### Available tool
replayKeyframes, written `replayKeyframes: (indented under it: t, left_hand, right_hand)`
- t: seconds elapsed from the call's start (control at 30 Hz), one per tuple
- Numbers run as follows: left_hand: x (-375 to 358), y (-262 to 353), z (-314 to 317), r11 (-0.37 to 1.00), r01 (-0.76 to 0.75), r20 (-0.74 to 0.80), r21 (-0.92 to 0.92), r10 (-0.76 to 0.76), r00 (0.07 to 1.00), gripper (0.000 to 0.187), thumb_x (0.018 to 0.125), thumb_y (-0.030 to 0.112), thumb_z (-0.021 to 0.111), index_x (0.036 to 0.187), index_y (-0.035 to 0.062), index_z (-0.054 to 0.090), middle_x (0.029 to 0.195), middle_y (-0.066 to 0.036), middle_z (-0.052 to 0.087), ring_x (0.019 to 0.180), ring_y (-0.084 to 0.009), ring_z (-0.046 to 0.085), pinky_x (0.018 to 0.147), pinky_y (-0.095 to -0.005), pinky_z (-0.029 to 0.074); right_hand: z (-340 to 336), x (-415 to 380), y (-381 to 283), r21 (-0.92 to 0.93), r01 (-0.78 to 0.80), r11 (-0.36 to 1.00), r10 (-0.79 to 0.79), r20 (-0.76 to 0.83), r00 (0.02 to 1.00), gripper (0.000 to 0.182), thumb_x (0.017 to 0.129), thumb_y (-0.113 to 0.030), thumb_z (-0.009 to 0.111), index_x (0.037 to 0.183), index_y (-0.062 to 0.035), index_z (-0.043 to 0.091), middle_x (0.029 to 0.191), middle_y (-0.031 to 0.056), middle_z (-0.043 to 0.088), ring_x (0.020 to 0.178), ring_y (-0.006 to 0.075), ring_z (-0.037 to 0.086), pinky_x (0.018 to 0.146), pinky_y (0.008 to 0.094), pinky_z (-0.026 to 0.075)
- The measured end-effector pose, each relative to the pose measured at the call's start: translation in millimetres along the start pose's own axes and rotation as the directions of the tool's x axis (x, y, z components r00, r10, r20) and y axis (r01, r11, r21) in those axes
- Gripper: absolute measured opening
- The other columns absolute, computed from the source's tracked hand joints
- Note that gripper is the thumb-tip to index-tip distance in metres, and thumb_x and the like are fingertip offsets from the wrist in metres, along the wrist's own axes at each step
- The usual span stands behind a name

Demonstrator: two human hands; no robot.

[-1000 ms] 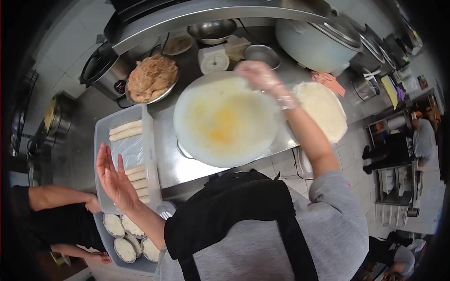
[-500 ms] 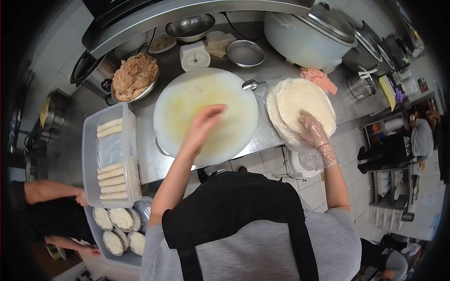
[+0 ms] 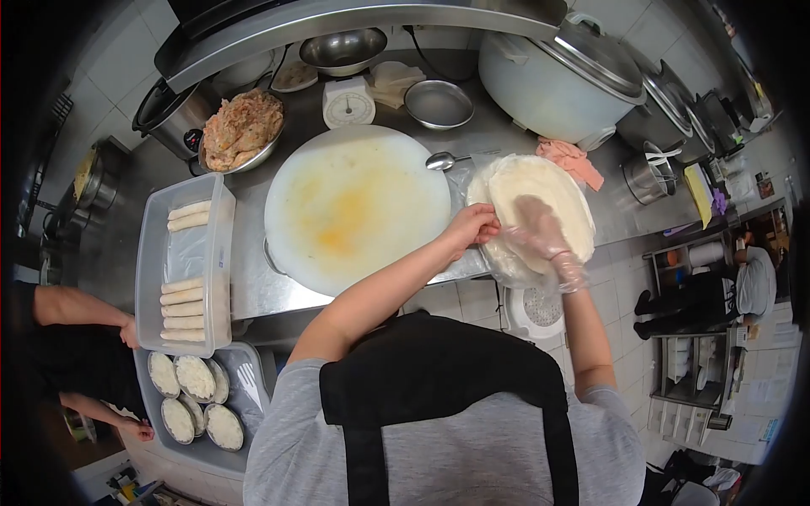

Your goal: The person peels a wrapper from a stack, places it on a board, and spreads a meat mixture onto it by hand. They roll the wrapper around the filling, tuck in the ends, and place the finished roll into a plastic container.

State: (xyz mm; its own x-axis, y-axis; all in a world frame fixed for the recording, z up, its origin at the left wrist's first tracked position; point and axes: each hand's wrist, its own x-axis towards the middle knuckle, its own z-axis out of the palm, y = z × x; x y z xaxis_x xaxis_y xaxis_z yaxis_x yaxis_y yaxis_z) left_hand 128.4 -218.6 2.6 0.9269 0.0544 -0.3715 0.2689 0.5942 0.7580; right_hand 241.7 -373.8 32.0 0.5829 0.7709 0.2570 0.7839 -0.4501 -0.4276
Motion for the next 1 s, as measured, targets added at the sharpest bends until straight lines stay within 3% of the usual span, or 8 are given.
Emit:
replayKeyframes:
  t: [0.07,0.2,0.4,0.47,0.7,0.8,0.93,1.0]
  left_hand:
    - [1.5,1.2,7.8,0.991,-0.082,-0.029,0.103,0.085,0.996,0.034,0.089,0.015,0.048,0.121,0.0059,0.049,0.1,-0.003,0.06,0.082,-0.0083,0.057,0.07,-0.021,0.045]
    - [0.0,4.6,14.6,0.941,-0.235,-0.055,0.244,0.256,0.965,0.03,0.089,0.017,0.051,0.117,0.0068,0.053,0.102,0.0,0.059,0.089,-0.0069,0.053,0.073,-0.0203,0.04]
    - [2.2,0.7,9.4,0.988,-0.153,-0.024,0.036,0.154,0.988,0.04,0.087,0.021,0.058,0.122,0.0056,0.048,0.115,-0.004,0.053,0.098,-0.0109,0.053,0.087,-0.0259,0.041]
    - [1.9,1.6,15.2,0.982,-0.181,-0.039,0.056,0.183,0.982,0.045,0.086,0.022,0.059,0.126,0.0063,0.045,0.118,-0.005,0.052,0.1,-0.0124,0.053,0.089,-0.0272,0.04]
    - [-1.1,11.8,37.1,0.983,-0.185,-0.015,-0.018,0.185,0.983,0.063,0.086,0.027,0.062,0.137,0.0072,0.03,0.129,-0.011,0.046,0.109,-0.0184,0.051,0.086,-0.0326,0.047]
    - [-13.6,20.1,31.8,0.931,-0.093,0.353,-0.354,0.225,0.908,0.055,0.09,0.027,0.055,0.136,0.0077,0.031,0.126,-0.011,0.048,0.103,-0.0211,0.057,0.081,-0.0365,0.053]
    - [-30.1,19.5,8.9,0.951,-0.13,0.301,-0.282,0.216,0.929,0.037,0.093,0.019,0.051,0.125,0.002,0.043,0.108,-0.013,0.061,0.087,-0.0198,0.066,0.069,-0.0314,0.058]
    - [-33.3,12.6,-4.0,0.967,-0.116,0.18,-0.226,0.158,0.971,0.033,0.092,0.015,0.05,0.121,0.0,0.047,0.102,-0.013,0.064,0.083,-0.0178,0.066,0.068,-0.028,0.058]
  right_hand:
    - [10.6,3.7,-14.7,-0.259,0.217,0.941,-0.258,-0.136,0.956,0.025,0.072,-0.019,0.066,0.089,-0.0018,0.061,0.096,0.0177,0.061,0.093,0.0332,0.059,0.082,0.0405,0.046]
    - [-5.4,14.1,-9.2,-0.09,-0.119,0.989,0.124,0.058,0.991,0.031,0.071,-0.018,0.066,0.095,0.0006,0.059,0.104,0.0231,0.058,0.093,0.0392,0.056,0.078,0.0393,0.048]
    - [-68.9,21.8,85.9,0.767,-0.198,0.611,0.429,-0.111,0.896,0.017,0.084,-0.012,0.06,0.096,-0.0004,0.063,0.089,0.0035,0.065,0.082,0.0156,0.06,0.074,0.0332,0.049]
    - [-152.2,28.4,24.5,0.542,-0.189,0.819,0.204,0.034,0.978,0.016,0.083,-0.006,0.062,0.098,-0.0004,0.062,0.088,0.0022,0.065,0.08,0.0098,0.058,0.074,0.0268,0.048]
    - [-249.4,33.9,-22.3,0.698,0.02,0.716,0.154,-0.186,0.97,0.026,0.083,-0.009,0.063,0.107,-0.0002,0.06,0.097,0.0058,0.065,0.087,0.0118,0.061,0.079,0.0245,0.048]
    - [-235.0,50.7,-1.1,0.8,0.053,0.598,0.155,-0.181,0.971,0.025,0.083,-0.01,0.062,0.107,-0.0004,0.059,0.096,0.0053,0.065,0.086,0.0115,0.061,0.079,0.0239,0.048]
    - [-170.5,66.0,41.9,0.81,-0.154,0.566,0.26,0.002,0.966,0.022,0.084,-0.008,0.058,0.105,-0.0013,0.061,0.094,0.003,0.064,0.08,0.0081,0.059,0.074,0.0232,0.048]
    - [-113.4,67.6,85.5,0.361,-0.176,0.916,0.233,-0.119,0.965,0.027,0.079,-0.006,0.061,0.105,-0.001,0.062,0.096,0.0054,0.065,0.084,0.0145,0.06,0.076,0.0269,0.048]
